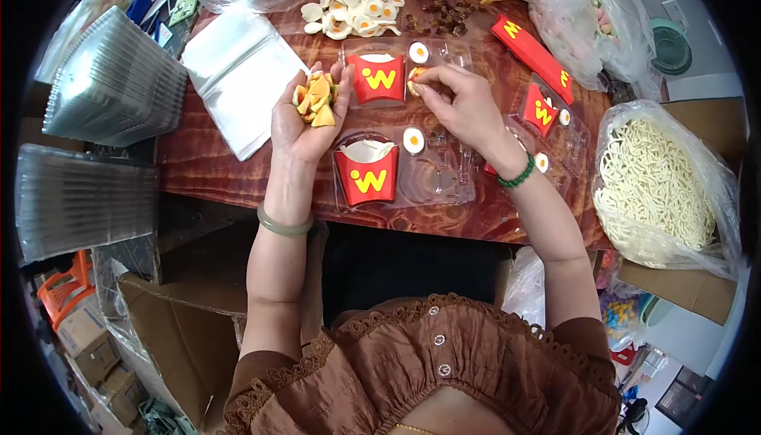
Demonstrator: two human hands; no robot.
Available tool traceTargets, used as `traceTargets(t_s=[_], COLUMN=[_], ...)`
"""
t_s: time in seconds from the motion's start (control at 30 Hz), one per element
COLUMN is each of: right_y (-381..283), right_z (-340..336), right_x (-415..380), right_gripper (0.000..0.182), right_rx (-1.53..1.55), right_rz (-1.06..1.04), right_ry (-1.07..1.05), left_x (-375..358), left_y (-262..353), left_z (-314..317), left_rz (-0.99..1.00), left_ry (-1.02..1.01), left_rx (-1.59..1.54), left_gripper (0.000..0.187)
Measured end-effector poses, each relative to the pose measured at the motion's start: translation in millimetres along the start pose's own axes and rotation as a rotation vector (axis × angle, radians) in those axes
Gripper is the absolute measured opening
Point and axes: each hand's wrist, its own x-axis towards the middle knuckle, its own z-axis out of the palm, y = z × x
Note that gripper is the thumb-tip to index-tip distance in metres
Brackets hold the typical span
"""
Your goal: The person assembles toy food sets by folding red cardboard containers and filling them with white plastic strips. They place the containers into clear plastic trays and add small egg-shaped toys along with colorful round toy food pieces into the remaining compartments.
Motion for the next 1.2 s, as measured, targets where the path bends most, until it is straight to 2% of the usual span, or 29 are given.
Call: traceTargets(t_s=[0.07, 0.1, 0.17, 0.27, 0.33, 0.4, 0.43, 0.5, 0.53, 0.57, 0.63, 0.7, 0.8, 0.87, 1.07, 1.1, 1.17, 1.2], right_y=[-21.4, -32.8, -63.7, -56.5, -54.8, -47.6, -39.0, -23.8, -6.6, 7.6, 20.8, 26.9, 27.5, 22.4, 39.5, 33.8, 19.7, 12.9], right_z=[0.7, 5.1, 10.3, 25.0, 23.7, 9.5, -0.8, -18.8, -20.7, -17.9, -14.3, -10.6, -11.2, -15.3, -8.3, -9.5, -12.2, -8.4], right_x=[-0.4, -0.9, -1.3, -5.3, -7.8, -15.1, -15.2, -12.0, -9.7, -9.0, -9.0, -11.2, -9.9, -9.8, -7.9, -8.2, -10.3, -10.2], right_gripper=[0.017, 0.017, 0.017, 0.014, 0.014, 0.016, 0.015, 0.014, 0.014, 0.014, 0.014, 0.012, 0.013, 0.013, 0.014, 0.014, 0.013, 0.014], right_rx=[0.106, 0.196, 0.313, 0.427, 0.505, 0.581, 0.508, 0.103, -0.098, -0.104, -0.306, -0.244, -0.175, -0.199, -0.167, -0.161, -0.052, 0.012], right_rz=[-0.172, -0.168, 0.038, -0.006, -0.006, 0.099, 0.128, 0.099, -0.012, -0.008, -0.287, -0.268, -0.359, -0.115, -0.293, -0.299, -0.161, -0.194], right_ry=[-0.026, -0.084, -0.213, -0.187, -0.171, -0.068, -0.032, 0.078, 0.097, 0.102, 0.068, 0.021, -0.054, -0.006, -0.117, -0.12, -0.097, -0.031], left_x=[-4.9, -7.3, -8.7, -6.4, -4.7, -3.5, -4.8, -2.1, 0.8, 3.8, 8.5, 11.5, 12.0, 12.3, 10.8, 8.2, 3.6, 0.5], left_y=[-8.5, -14.2, -33.7, -43.0, -36.8, -28.4, -27.1, -21.5, -18.4, -15.4, -12.1, -11.1, -8.1, -8.2, -14.2, -17.1, -21.9, -27.4], left_z=[7.8, 11.2, 24.0, 21.4, 14.4, 9.9, 9.8, 6.9, 7.2, 5.8, 5.0, 4.2, 1.3, 0.5, 1.9, 5.3, 11.7, 16.8], left_rz=[-0.005, -0.005, 0.058, 0.109, 0.077, -0.103, -0.113, -0.036, -0.008, -0.016, -0.024, -0.015, -0.016, -0.029, 0.043, 0.053, 0.072, 0.081], left_ry=[-0.062, -0.06, -0.017, -0.007, -0.052, -0.054, -0.086, -0.056, -0.03, -0.034, -0.021, -0.011, 0.003, 0.002, 0.045, 0.056, 0.048, 0.031], left_rx=[0.038, 0.041, 0.135, 0.139, 0.103, -0.076, -0.066, -0.021, -0.01, -0.005, 0.001, 0.017, 0.042, 0.05, 0.105, 0.121, 0.145, 0.157], left_gripper=[0.026, 0.027, 0.031, 0.035, 0.036, 0.035, 0.029, 0.027, 0.026, 0.026, 0.025, 0.026, 0.026, 0.025, 0.025, 0.026, 0.028, 0.029])
